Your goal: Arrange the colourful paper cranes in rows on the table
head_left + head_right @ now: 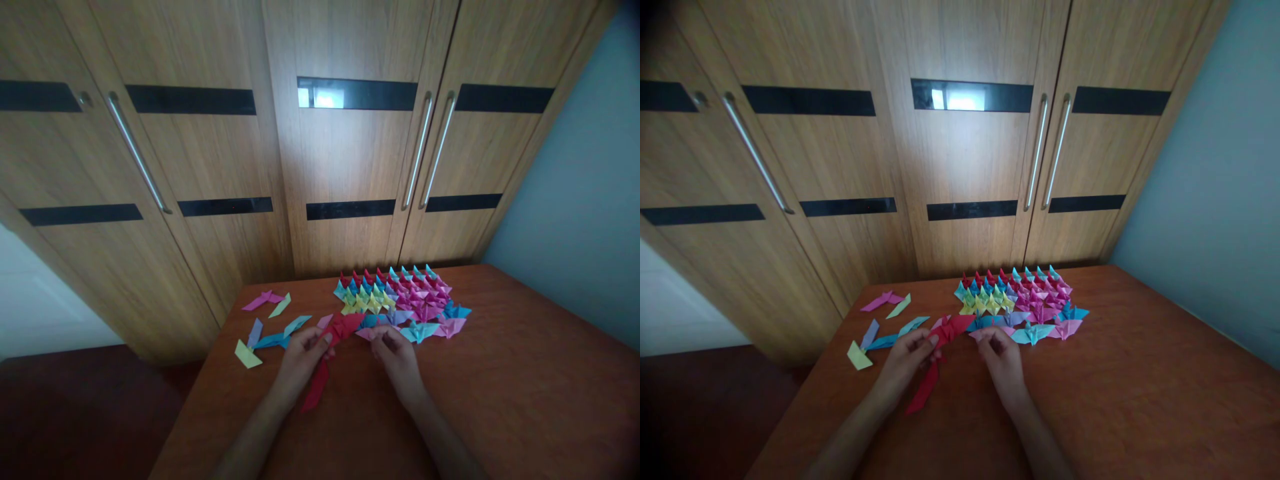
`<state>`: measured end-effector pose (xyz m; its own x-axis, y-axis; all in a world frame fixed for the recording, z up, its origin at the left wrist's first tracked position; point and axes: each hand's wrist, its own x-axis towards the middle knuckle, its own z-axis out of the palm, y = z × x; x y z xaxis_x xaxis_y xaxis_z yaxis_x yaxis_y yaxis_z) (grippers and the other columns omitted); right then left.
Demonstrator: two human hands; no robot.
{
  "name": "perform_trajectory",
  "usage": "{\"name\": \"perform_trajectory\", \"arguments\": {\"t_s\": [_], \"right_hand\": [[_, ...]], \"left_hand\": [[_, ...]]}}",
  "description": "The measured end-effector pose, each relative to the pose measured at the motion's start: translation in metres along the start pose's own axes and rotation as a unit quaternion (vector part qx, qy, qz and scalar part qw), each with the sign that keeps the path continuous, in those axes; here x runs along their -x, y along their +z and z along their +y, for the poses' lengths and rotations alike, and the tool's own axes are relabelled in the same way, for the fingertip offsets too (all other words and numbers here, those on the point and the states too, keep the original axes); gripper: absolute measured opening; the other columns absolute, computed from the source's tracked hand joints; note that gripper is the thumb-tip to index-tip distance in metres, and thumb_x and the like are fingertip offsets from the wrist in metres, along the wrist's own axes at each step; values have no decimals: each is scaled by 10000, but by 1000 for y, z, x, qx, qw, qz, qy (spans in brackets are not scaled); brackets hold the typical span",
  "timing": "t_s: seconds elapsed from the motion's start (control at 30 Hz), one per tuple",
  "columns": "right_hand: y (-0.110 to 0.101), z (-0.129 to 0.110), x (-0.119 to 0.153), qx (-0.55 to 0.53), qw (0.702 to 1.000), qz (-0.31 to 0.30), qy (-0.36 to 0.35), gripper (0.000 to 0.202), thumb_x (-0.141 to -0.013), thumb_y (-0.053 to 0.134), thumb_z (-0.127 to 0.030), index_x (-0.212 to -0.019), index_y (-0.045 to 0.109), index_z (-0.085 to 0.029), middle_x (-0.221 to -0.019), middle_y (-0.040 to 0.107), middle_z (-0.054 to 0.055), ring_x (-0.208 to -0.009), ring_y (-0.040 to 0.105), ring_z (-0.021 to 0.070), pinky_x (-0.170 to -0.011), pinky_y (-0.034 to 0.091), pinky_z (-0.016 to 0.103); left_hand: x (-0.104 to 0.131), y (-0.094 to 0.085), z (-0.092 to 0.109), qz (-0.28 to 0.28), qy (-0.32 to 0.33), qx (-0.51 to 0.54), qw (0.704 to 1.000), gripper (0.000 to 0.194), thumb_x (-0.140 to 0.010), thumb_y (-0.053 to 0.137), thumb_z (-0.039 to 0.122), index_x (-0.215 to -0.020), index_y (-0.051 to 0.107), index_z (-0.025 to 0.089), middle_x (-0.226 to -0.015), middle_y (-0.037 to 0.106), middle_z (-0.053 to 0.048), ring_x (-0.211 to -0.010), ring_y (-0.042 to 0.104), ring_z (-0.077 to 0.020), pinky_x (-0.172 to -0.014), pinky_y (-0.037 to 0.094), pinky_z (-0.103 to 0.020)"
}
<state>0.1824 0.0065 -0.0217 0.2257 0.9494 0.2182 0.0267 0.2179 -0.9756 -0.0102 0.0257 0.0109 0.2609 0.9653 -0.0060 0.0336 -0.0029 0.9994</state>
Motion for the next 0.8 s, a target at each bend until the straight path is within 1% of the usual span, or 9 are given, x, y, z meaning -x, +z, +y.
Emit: {"name": "perform_trajectory", "arguments": {"t_s": [0.13, 0.23, 0.3, 0.4, 0.5, 0.57, 0.63, 0.7, 0.8], "right_hand": [[6, 2, 5, 102, 991, -44, -79, 248, -791, 596, -446, -770, 635, -202, -675, 584, 9, -622, 507, 147, -569, 395, 248], [7, 1, 7, 153, 980, -54, -113, 231, -808, 576, -415, -722, 623, -206, -642, 566, 2, -593, 498, 140, -552, 386, 237], [7, 0, 8, 171, 975, -53, -128, 237, -824, 555, -396, -698, 613, -204, -611, 543, -7, -562, 481, 130, -534, 373, 230], [5, -3, 7, 194, 970, -40, -141, 245, -842, 529, -387, -710, 621, -202, -588, 533, -12, -535, 471, 125, -518, 367, 227], [-2, -6, 6, 227, 963, 21, -146, 264, -847, 516, -401, -710, 627, -204, -589, 561, -3, -533, 485, 133, -514, 373, 234], [-13, -8, 6, 248, 954, 79, -149, 266, -844, 517, -416, -730, 631, -204, -629, 604, 10, -552, 512, 143, -534, 392, 240], [-33, -10, 7, 270, 941, 133, -155, 273, -835, 524, -441, -773, 637, -200, -688, 643, 27, -579, 544, 152, -569, 417, 247], [-60, -12, 8, 295, 923, 182, -166, 312, -817, 534, -484, -797, 646, -194, -722, 665, 43, -599, 568, 162, -602, 438, 254], [-115, -10, 5, 355, 885, 257, -156, 377, -793, 536, -539, -800, 658, -181, -719, 675, 56, -600, 590, 166, -603, 445, 250]], "left_hand": [[-1, 5, -7, -25, 38, -55, 997, 331, -803, 578, 465, -707, 601, 149, -642, 628, -16, -605, 539, -134, -576, 386, -225], [0, 8, -12, -53, 42, -85, 994, 331, -820, 555, 464, -731, 611, 150, -666, 637, -21, -621, 546, -141, -584, 395, -229], [2, 8, -13, -61, 51, -101, 992, 337, -832, 538, 464, -735, 615, 151, -675, 642, -23, -630, 550, -143, -591, 396, -230], [2, 8, -13, -68, 63, -113, 989, 355, -845, 513, 471, -724, 614, 154, -677, 647, -25, -629, 555, -146, -597, 396, -233], [3, 7, -11, -82, 64, -128, 986, 357, -850, 509, 468, -722, 619, 154, -690, 652, -29, -646, 564, -151, -606, 397, -234], [3, 8, -11, -82, 66, -135, 985, 355, -856, 504, 462, -732, 627, 153, -696, 650, -32, -659, 569, -153, -611, 396, -234], [4, 8, -12, -81, 70, -137, 985, 358, -865, 491, 460, -749, 634, 153, -703, 651, -34, -667, 572, -155, -614, 396, -235], [5, 9, -13, -83, 69, -136, 985, 361, -867, 485, 464, -762, 637, 154, -708, 654, -36, -671, 574, -157, -614, 397, -236], [5, 10, -14, -89, 67, -136, 984, 358, -860, 494, 471, -751, 630, 158, -703, 655, -34, -671, 576, -159, -614, 400, -234]]}}
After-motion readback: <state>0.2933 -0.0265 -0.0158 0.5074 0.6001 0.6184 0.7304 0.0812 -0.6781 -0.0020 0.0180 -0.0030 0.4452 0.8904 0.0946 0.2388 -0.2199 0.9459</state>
